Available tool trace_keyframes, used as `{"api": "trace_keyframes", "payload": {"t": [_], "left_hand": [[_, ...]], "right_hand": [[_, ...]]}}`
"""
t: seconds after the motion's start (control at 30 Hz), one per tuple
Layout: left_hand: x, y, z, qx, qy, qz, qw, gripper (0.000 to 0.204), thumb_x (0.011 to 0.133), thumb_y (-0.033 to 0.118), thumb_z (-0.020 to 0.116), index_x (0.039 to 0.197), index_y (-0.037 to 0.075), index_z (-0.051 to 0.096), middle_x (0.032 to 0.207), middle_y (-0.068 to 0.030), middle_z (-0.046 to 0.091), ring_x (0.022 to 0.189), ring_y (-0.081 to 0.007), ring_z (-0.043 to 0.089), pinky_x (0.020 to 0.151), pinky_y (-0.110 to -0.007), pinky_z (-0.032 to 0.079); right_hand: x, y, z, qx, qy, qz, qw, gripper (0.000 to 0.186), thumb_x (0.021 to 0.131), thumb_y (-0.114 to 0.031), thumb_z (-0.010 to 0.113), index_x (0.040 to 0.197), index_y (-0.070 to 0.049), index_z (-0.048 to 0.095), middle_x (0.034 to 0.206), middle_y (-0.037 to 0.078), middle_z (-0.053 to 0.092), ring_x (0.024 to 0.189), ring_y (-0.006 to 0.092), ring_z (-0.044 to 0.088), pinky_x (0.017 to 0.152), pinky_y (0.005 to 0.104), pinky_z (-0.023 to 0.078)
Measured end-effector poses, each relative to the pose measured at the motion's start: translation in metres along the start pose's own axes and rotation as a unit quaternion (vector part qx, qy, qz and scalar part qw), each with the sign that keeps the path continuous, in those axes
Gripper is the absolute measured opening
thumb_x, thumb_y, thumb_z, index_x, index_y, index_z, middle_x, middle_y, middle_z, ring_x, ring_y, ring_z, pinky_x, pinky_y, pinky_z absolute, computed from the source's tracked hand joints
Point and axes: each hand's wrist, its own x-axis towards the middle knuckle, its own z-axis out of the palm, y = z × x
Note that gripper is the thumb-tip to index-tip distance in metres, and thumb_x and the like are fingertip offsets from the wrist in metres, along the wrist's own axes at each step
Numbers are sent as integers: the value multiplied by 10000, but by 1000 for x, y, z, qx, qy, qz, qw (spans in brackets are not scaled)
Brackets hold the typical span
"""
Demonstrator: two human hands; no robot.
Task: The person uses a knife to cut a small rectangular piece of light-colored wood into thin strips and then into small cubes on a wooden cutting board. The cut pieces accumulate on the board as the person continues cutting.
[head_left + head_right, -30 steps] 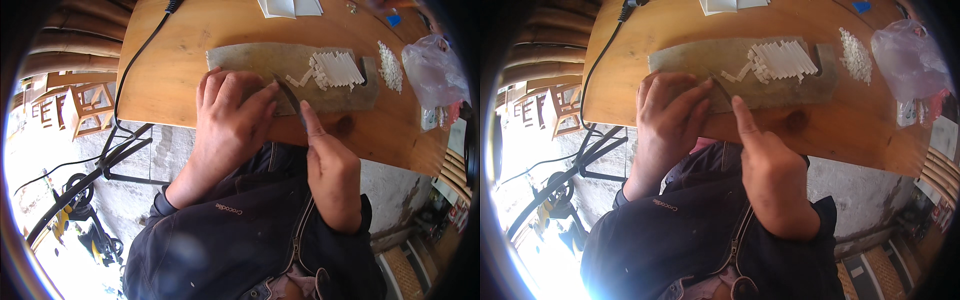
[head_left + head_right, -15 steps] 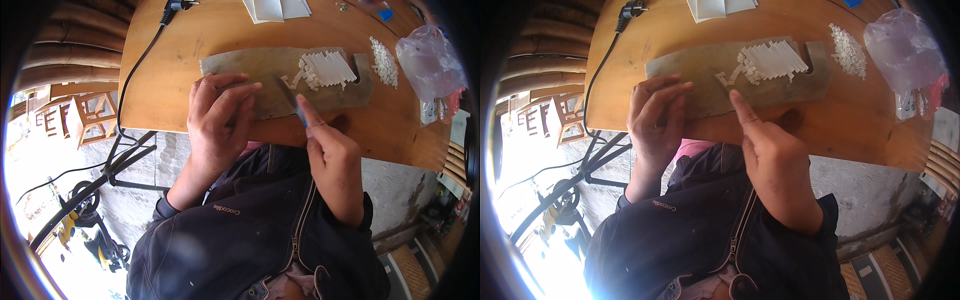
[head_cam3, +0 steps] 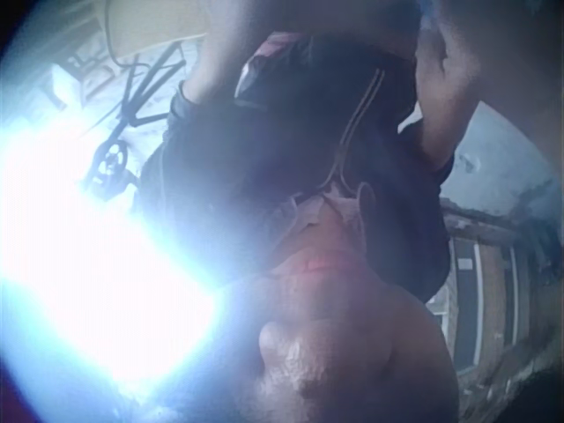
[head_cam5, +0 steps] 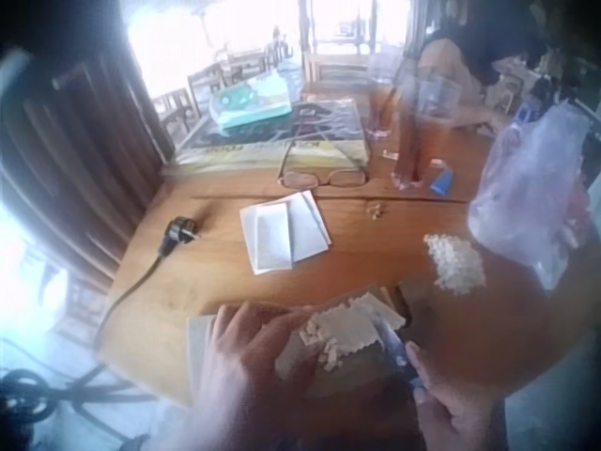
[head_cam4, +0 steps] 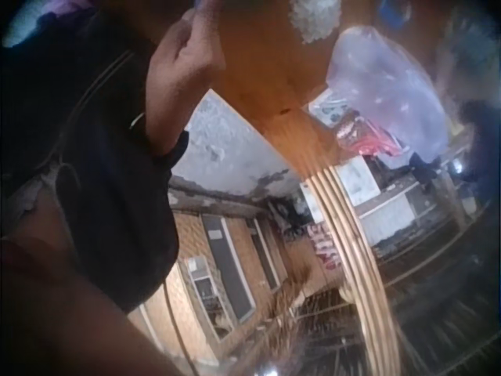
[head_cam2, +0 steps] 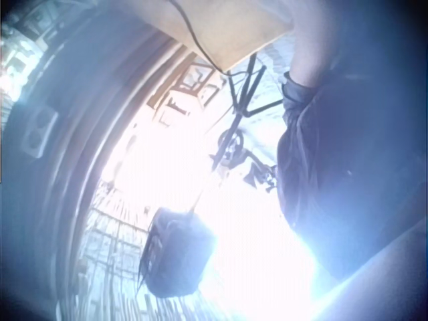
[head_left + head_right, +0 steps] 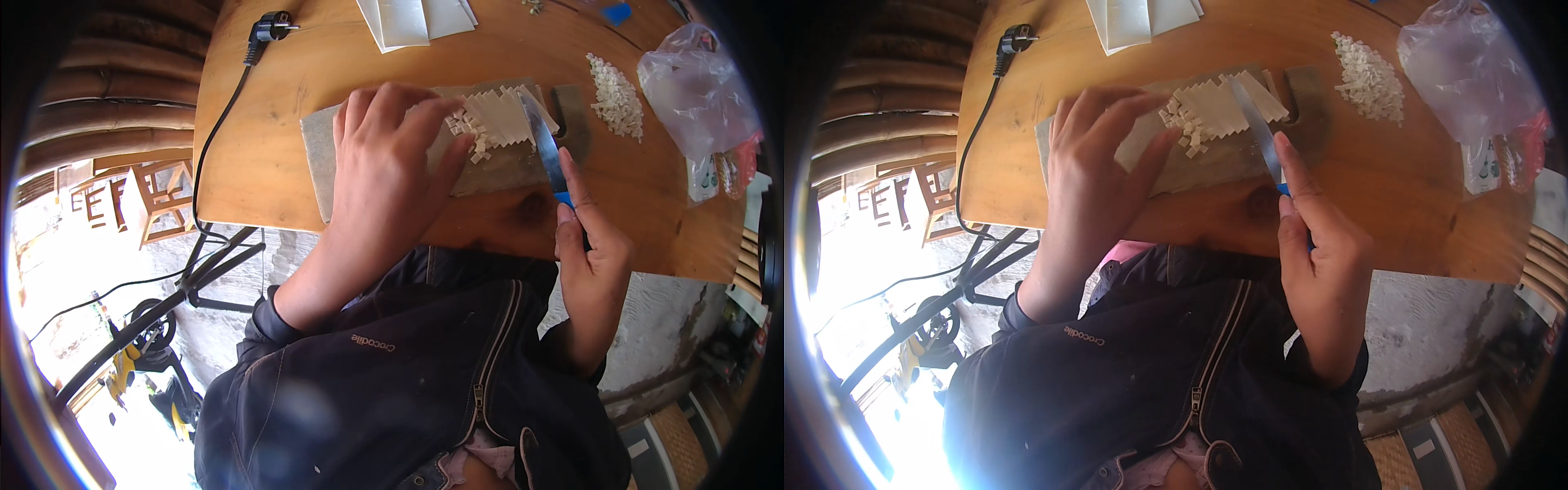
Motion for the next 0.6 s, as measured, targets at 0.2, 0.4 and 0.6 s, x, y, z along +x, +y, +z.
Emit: {"api": "trace_keyframes", "payload": {"t": [0.2, 0.4, 0.6], "left_hand": [[19, 5, 14, 75, -21, -46, 996, 292, 820, 237, 867, 1069, 104, 793, 1044, -88, 691, 1044, -324, 632, 948, -440, 483], [20, 6, 17, 71, -34, -71, 994, 263, 806, 246, 858, 1018, 109, 786, 1064, -77, 672, 1083, -319, 595, 971, -474, 437], [25, 10, 13, 60, -58, -97, 992, 203, 810, 225, 853, 976, 131, 784, 1081, -76, 671, 1094, -321, 595, 974, -468, 432]], "right_hand": [[-3, 6, -12, 20, -18, 33, 999, 561, 957, 102, 580, 1471, -121, 617, 1162, 252, 736, 798, 139, 656, 770, 297, 531], [-6, 12, -16, 42, -3, 26, 999, 557, 962, 89, 588, 1475, -126, 615, 1139, 253, 736, 761, 126, 611, 741, 301, 526], [-9, 13, -18, 45, 1, 16, 999, 574, 954, 100, 582, 1479, -131, 612, 1075, 246, 733, 721, 149, 587, 724, 302, 519]]}}
